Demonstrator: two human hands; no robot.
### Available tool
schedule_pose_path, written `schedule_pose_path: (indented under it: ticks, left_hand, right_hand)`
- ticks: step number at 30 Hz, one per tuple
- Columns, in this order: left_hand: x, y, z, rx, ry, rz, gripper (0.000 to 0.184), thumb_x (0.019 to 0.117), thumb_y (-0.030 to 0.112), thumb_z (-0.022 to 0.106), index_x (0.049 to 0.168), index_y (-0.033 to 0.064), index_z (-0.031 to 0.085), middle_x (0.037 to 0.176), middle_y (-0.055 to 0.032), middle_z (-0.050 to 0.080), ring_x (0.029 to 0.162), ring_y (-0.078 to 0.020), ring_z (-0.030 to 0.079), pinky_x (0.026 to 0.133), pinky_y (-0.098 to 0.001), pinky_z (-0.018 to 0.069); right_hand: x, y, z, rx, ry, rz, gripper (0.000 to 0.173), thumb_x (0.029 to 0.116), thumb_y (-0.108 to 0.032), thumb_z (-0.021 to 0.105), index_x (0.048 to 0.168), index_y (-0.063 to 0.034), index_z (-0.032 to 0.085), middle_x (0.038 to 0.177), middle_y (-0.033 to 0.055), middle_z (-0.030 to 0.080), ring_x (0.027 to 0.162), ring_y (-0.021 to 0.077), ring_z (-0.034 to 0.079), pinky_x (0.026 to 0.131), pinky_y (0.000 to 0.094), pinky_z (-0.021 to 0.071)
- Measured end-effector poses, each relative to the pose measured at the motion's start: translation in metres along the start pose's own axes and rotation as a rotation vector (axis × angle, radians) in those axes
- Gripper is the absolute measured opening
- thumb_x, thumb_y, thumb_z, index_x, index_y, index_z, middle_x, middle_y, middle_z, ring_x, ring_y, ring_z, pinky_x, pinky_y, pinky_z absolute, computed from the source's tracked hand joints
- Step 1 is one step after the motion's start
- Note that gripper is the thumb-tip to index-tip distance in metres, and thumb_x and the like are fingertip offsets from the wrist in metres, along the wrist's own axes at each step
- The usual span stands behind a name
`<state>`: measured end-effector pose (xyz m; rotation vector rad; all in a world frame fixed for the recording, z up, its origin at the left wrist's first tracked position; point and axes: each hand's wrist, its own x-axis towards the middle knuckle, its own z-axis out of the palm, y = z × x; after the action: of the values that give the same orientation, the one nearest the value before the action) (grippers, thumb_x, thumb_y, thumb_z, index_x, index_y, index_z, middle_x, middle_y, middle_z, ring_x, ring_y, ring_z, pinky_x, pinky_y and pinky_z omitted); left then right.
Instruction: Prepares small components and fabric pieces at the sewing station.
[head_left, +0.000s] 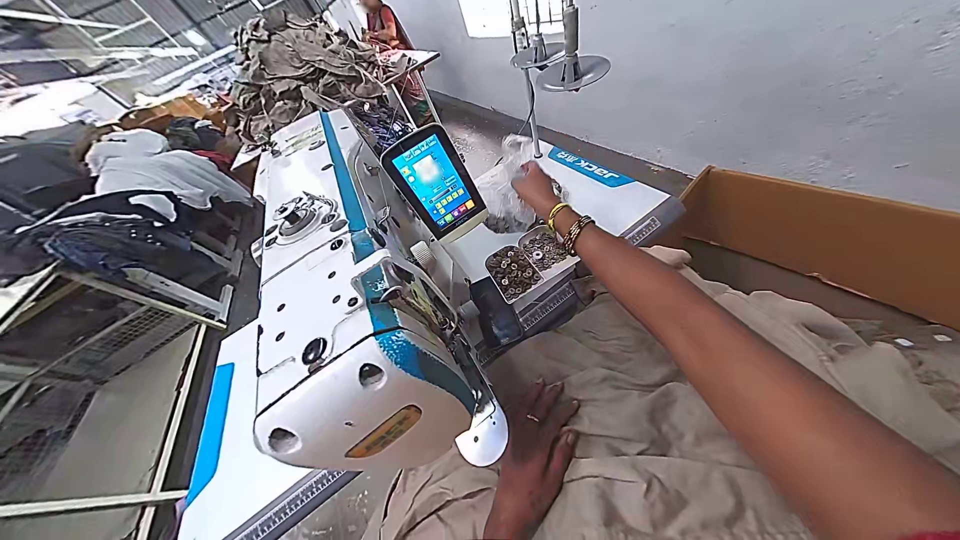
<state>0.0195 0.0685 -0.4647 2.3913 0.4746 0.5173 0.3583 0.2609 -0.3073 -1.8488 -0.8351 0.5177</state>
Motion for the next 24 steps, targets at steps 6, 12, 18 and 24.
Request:
schedule_pose_path:
  ticks: [6, 12, 18, 24]
  left_hand:
    - [0.001, 0.001, -0.005, -0.068, 0.006, 0.006, 0.039, 0.1075, 0.032, 0.047, 0.134, 0.0144, 0.069, 0.149, -0.0082, 0.056, 0.148, -0.0305, 0.038, 0.124, -0.0502, 0.0243]
    - [0.0, 0.004, -0.004, -0.085, 0.03, -0.03, 0.043, 0.1075, 0.033, 0.045, 0.141, 0.0123, 0.063, 0.156, -0.012, 0.048, 0.15, -0.0274, 0.036, 0.124, -0.0477, 0.0264]
    - [-0.006, -0.045, -0.01, 0.18, 0.187, -0.352, 0.057, 0.1024, 0.048, 0.053, 0.143, 0.0079, 0.059, 0.144, -0.0099, 0.061, 0.138, -0.0194, 0.052, 0.12, -0.0415, 0.0358]
    - [0.005, -0.078, -0.01, 0.115, 0.117, -0.379, 0.054, 0.1065, 0.042, 0.046, 0.147, 0.0076, 0.055, 0.145, -0.0133, 0.059, 0.139, -0.0215, 0.051, 0.12, -0.0409, 0.0341]
  right_hand:
    - [-0.026, 0.021, 0.01, -0.181, -0.163, -0.171, 0.062, 0.0996, -0.033, 0.066, 0.148, 0.001, 0.046, 0.141, 0.0339, 0.053, 0.13, 0.0487, 0.053, 0.106, 0.063, 0.0421]
    - [-0.137, 0.006, -0.037, -0.27, -0.235, -0.525, 0.03, 0.1031, -0.02, 0.058, 0.127, -0.0028, 0.065, 0.119, 0.0195, 0.068, 0.11, 0.0334, 0.067, 0.096, 0.0548, 0.0532]
    - [-0.238, 0.11, -0.016, -0.537, -0.803, -0.441, 0.053, 0.1066, -0.05, 0.046, 0.143, -0.0122, 0.057, 0.137, 0.0152, 0.062, 0.128, 0.0312, 0.059, 0.105, 0.0579, 0.0447]
    - [-0.226, 0.154, 0.023, -0.493, -0.641, -0.492, 0.054, 0.1088, -0.049, 0.037, 0.131, -0.008, 0.065, 0.131, 0.0164, 0.064, 0.128, 0.0315, 0.057, 0.108, 0.0524, 0.0426]
